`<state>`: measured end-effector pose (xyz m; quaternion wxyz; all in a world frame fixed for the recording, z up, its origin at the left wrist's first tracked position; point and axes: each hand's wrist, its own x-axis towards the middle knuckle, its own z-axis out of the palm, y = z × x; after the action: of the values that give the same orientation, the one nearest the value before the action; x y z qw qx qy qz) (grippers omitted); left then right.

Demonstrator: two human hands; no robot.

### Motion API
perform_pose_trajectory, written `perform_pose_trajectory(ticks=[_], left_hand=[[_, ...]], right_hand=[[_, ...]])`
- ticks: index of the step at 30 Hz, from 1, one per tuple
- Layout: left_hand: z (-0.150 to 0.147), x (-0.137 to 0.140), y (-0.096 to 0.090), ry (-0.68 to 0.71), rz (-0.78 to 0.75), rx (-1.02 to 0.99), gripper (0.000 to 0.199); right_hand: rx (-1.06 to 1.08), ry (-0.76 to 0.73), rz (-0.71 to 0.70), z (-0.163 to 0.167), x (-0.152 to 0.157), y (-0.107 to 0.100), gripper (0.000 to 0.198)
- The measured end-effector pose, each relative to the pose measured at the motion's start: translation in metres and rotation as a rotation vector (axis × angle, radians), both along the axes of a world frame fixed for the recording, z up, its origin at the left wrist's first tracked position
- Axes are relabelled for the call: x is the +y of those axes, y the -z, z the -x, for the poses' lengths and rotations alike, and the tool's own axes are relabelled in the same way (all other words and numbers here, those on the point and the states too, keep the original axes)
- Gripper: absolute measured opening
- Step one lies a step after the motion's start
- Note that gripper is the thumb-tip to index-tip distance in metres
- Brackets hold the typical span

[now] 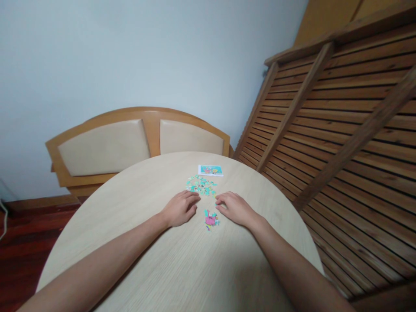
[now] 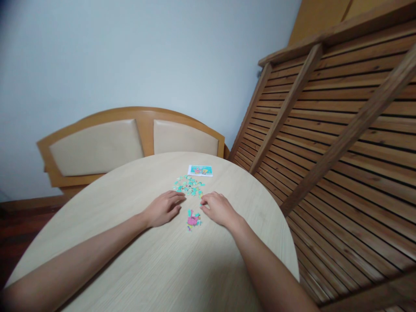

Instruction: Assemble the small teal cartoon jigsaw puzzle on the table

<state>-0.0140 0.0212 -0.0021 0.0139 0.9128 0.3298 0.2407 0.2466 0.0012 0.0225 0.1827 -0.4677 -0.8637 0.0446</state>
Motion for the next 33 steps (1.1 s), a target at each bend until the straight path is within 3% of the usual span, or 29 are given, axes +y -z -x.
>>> perform_pose_trajectory(ticks=[5,13,21,27,33], left_hand=[[0.002,0.007,0.008,-0.097,0.011,-0.011,0.031],[0.004,0.017,0.015,-0.172,0.039,0.044,0.051],[0.004,0.012,0.014,-0.395,0.029,0.011,0.043],[0.004,0.016,0.015,-0.107,0.047,0.073,0.05],[0.004,0.012,0.01,-0.05,0.036,0.049,0.044]], right_hand=[[0.03,0.031,-0.021,0.0,0.004,0.002,0.015],[0.027,-0.051,0.018,0.015,0.019,0.021,0.047],[0.027,0.02,0.016,0.007,0.021,0.025,0.041],[0.019,0.034,0.044,0.01,0.027,0.027,0.054],[0.017,-0.007,0.032,0.009,0.026,0.026,0.046]])
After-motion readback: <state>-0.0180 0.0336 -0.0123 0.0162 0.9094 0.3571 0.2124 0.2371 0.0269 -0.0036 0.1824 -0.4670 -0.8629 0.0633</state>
